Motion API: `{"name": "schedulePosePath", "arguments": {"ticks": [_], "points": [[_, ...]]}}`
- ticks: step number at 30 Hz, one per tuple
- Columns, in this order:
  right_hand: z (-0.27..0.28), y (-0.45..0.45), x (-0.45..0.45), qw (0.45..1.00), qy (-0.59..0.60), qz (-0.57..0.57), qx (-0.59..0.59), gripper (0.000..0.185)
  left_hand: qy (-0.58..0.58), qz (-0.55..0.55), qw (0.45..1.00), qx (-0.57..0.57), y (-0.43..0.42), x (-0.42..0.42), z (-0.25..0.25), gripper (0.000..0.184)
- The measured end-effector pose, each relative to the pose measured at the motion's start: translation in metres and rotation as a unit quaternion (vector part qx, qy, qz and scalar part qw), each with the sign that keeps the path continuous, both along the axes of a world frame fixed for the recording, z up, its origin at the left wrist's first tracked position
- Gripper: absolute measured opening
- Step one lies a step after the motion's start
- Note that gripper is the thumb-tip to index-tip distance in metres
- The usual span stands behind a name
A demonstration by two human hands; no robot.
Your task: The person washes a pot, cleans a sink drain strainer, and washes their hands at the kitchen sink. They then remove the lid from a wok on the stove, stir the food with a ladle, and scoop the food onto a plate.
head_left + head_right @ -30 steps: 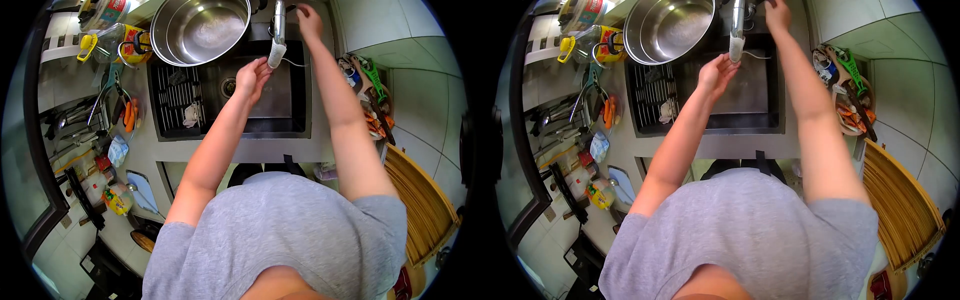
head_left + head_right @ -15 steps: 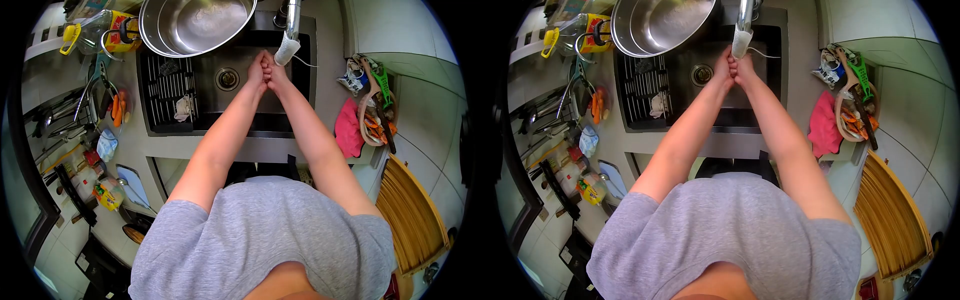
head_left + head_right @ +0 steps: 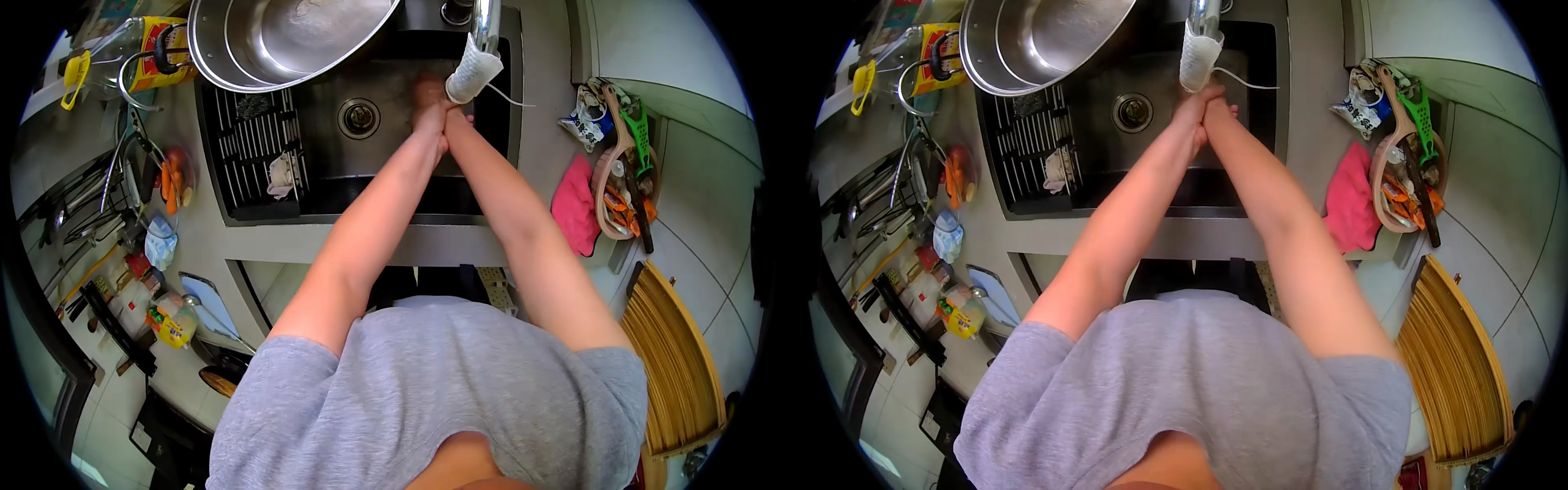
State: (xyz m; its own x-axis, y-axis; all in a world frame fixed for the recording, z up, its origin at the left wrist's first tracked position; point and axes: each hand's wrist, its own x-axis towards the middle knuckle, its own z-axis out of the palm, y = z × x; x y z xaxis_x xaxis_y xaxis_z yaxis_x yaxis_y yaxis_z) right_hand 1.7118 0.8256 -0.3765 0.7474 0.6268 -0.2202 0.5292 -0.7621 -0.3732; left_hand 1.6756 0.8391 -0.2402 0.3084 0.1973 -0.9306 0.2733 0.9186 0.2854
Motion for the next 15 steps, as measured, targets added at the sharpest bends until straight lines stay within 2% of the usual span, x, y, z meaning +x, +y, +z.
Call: {"name": "schedulePosePath", "arguments": {"ticks": [2, 3, 4, 5, 6, 7, 8, 9, 10, 11, 13, 14, 15], "points": [[0.066, -0.013, 0.012, 0.975, 0.171, 0.104, -0.097, 0.036, -0.043, -0.049, 0.992, -0.107, 0.006, 0.003, -0.015, 0.043], [0.081, -0.02, 0.01, 0.96, 0.227, 0.114, -0.117, 0.038, -0.106, -0.077, 0.983, -0.128, 0.011, 0.002, -0.025, 0.049], [0.087, -0.025, 0.008, 0.953, 0.264, 0.099, -0.116, 0.041, -0.106, -0.078, 0.983, -0.13, 0.018, 0.002, -0.029, 0.049], [0.094, -0.029, 0.003, 0.949, 0.293, 0.06, -0.095, 0.044, -0.138, -0.04, 0.978, -0.153, 0.025, 0.002, -0.034, 0.052], [0.065, -0.033, -0.018, 0.955, 0.276, -0.09, 0.061, 0.036, -0.169, -0.001, 0.97, -0.177, 0.028, 0.003, -0.037, 0.056], [0.036, -0.037, -0.04, 0.921, 0.235, -0.198, 0.239, 0.03, -0.176, -0.048, 0.973, -0.143, 0.029, 0.008, -0.04, 0.052], [0.078, -0.038, -0.049, 0.857, 0.301, -0.258, 0.328, 0.033, -0.176, -0.049, 0.973, -0.144, 0.027, 0.016, -0.057, 0.052], [0.126, -0.038, -0.058, 0.776, 0.354, -0.315, 0.416, 0.037, -0.175, -0.02, 0.983, -0.057, 0.023, 0.027, -0.08, 0.048], [0.147, -0.036, -0.066, 0.693, 0.398, -0.346, 0.491, 0.042, -0.174, 0.009, 0.984, 0.032, 0.021, 0.036, -0.095, 0.044], [0.149, -0.033, -0.076, 0.717, 0.389, -0.343, 0.466, 0.054, -0.174, 0.008, 0.984, 0.031, 0.02, 0.043, -0.098, 0.044], [0.155, -0.025, -0.079, 0.699, 0.368, -0.394, 0.469, 0.053, -0.236, 0.066, 0.954, 0.172, 0.018, 0.054, -0.097, 0.034], [0.158, -0.026, -0.073, 0.635, 0.4, -0.406, 0.521, 0.046, -0.236, 0.067, 0.954, 0.171, 0.016, 0.053, -0.097, 0.034], [0.159, -0.03, -0.06, 0.583, 0.475, -0.413, 0.514, 0.05, -0.261, 0.074, 0.953, 0.135, 0.013, 0.047, -0.092, 0.032]]}}
